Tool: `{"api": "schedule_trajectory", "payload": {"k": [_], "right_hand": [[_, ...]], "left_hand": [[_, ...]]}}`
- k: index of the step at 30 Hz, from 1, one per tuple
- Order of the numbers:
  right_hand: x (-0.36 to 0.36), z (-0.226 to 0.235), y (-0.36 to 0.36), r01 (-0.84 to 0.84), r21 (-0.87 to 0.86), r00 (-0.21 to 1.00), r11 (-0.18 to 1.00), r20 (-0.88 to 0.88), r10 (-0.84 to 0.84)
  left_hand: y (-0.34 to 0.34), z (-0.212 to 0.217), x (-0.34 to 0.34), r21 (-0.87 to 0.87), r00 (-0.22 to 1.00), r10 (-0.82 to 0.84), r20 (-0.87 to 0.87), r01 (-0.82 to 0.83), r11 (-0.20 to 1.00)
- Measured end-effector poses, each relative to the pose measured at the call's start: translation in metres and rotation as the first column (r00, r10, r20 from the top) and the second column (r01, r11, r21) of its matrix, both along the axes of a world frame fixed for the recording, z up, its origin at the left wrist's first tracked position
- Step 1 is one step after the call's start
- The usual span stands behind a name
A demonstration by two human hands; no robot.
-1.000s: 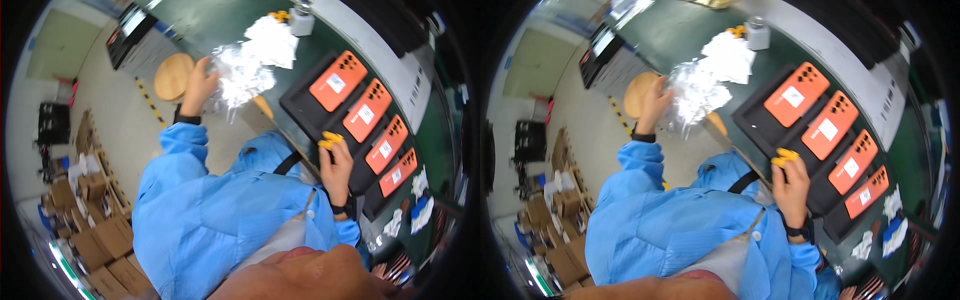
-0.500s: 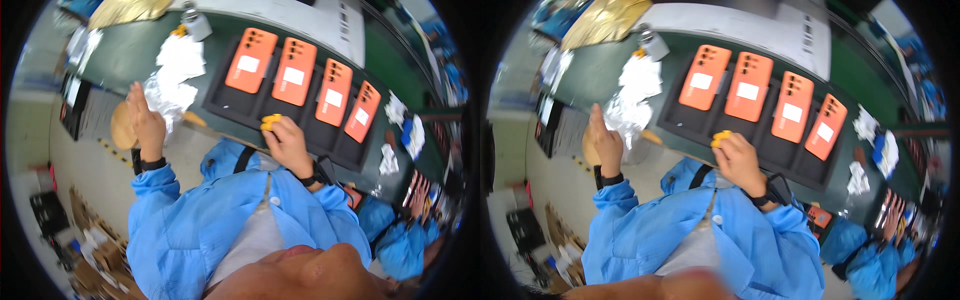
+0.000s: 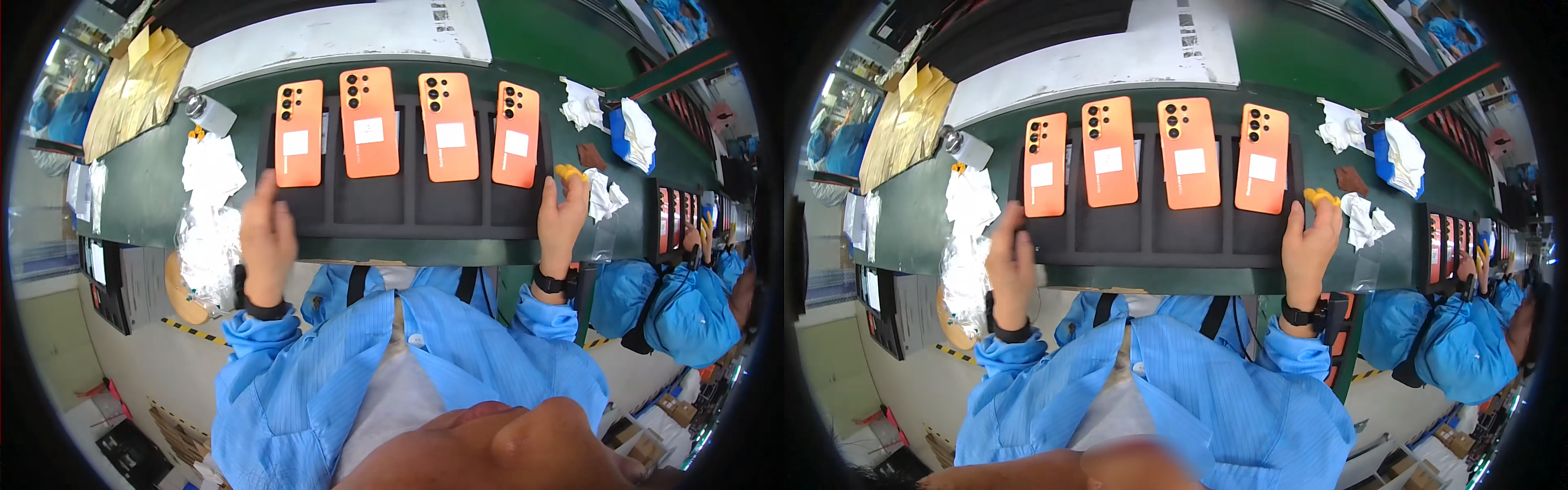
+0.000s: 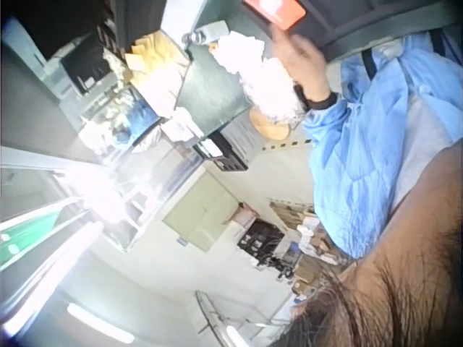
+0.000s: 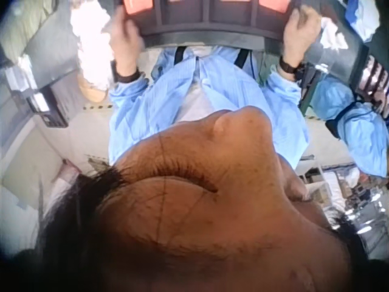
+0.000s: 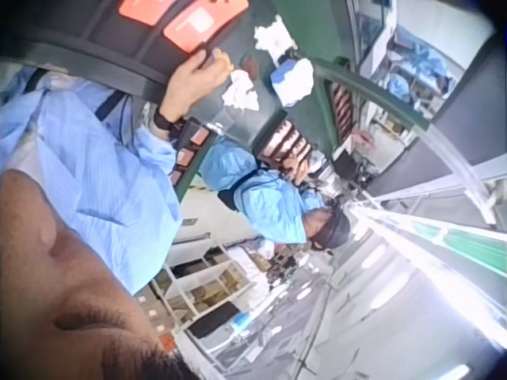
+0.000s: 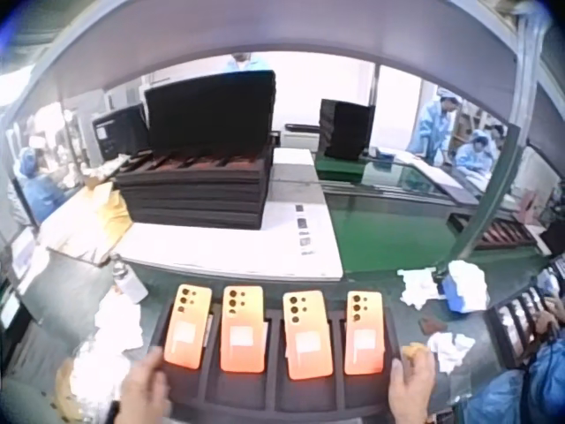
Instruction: The recorder is using a cloth and a small yellow cleaning tool to clean and inspect the screens and bodies of several orange mobile phones on an assembly line.
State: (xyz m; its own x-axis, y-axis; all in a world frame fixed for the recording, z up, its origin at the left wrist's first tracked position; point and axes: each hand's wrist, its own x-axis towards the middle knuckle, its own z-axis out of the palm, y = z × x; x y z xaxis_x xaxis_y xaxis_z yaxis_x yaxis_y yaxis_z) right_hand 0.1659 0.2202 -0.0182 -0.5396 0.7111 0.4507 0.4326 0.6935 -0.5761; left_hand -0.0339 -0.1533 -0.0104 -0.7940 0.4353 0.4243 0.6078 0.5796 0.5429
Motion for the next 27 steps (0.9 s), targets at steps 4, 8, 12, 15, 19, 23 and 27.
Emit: {"api": "schedule_trajectory", "payload": {"k": [4,8,12,15,19,23,27], "right_hand": [[0.008,-0.018,-0.009,-0.011,0.112,0.995,0.994,0.095,0.0],[0.007,-0.012,-0.006,-0.02,0.047,0.988,0.999,0.152,0.013],[0.025,-0.008,-0.009,-0.046,-0.099,0.991,0.994,0.117,0.058],[0.032,-0.009,-0.001,-0.048,-0.232,0.996,0.971,0.064,0.065],[0.017,0.012,0.056,0.006,-0.1,1.0,0.995,0.009,-0.005],[-0.009,0.014,0.134,0.108,0.095,0.989,0.99,0.09,-0.117],[-0.036,0.006,0.154,0.107,0.241,0.959,0.965,0.231,-0.164]], "left_hand": [[0.079,0.01,0.034,0.004,0.913,-0.404,0.053,0.405,0.914],[0.123,0.005,0.051,-0.132,0.88,-0.474,0.043,0.475,0.87],[0.117,0.001,0.043,-0.162,0.876,-0.473,0.095,0.483,0.861],[0.113,0.006,0.042,-0.194,0.865,-0.481,0.143,0.501,0.843],[0.138,0.026,0.042,-0.208,0.838,-0.545,0.002,0.534,0.82],[0.183,0.028,0.047,-0.227,0.769,-0.639,0.021,0.626,0.746],[0.217,0.003,0.051,-0.305,0.696,-0.718,-0.02,0.68,0.667]]}}
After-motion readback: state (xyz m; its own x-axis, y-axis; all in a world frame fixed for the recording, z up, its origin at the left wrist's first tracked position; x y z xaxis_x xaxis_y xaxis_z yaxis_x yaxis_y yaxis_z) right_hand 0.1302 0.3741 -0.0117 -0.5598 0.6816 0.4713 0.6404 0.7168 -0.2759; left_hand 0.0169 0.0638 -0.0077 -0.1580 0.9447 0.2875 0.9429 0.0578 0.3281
